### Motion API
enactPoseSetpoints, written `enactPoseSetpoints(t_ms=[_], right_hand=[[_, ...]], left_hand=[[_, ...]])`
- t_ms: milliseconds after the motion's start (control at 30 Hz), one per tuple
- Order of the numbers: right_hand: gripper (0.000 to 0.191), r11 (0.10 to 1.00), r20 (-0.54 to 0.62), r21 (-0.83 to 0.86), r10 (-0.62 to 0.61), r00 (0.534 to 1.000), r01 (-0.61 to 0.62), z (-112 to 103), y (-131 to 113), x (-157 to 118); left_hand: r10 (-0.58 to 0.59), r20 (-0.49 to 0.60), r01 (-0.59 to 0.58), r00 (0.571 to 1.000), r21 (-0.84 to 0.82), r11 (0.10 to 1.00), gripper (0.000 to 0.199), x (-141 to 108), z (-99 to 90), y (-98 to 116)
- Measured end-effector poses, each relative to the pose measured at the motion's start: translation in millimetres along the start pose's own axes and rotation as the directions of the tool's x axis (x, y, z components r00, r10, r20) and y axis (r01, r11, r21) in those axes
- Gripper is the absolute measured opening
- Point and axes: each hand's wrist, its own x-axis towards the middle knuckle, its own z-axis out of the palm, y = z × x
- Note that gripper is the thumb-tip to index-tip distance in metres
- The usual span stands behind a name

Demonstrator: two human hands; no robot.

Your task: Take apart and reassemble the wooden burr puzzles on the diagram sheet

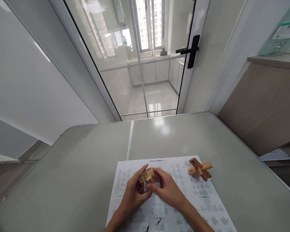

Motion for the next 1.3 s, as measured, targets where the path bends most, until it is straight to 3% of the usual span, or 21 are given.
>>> enactPoseSetpoints(t_ms=[167,333,667,1300], right_hand=[[0.049,0.984,-0.022,-0.179,-0.016,1.0,0.012,0,-2,-1],[0.066,0.993,0.032,-0.116,-0.032,0.999,0.036,-2,-3,-4],[0.035,0.985,-0.042,-0.173,-0.036,0.998,0.028,-1,-2,-7],[0.038,0.984,-0.076,-0.176,-0.006,0.997,-0.007,0,-2,-8]], left_hand=[[0.016,0.033,-0.015,0.999,-0.026,1.0,0.077,0,-0.4,3],[0.017,0.06,-0.014,0.998,-0.048,0.999,0.073,2,-1.0,10],[0.011,0.077,-0.009,0.997,-0.024,1.0,0.079,3,-2.2,15],[-0.017,0.109,0.025,0.994,-0.066,0.998,0.079,2,-3.3,23]])
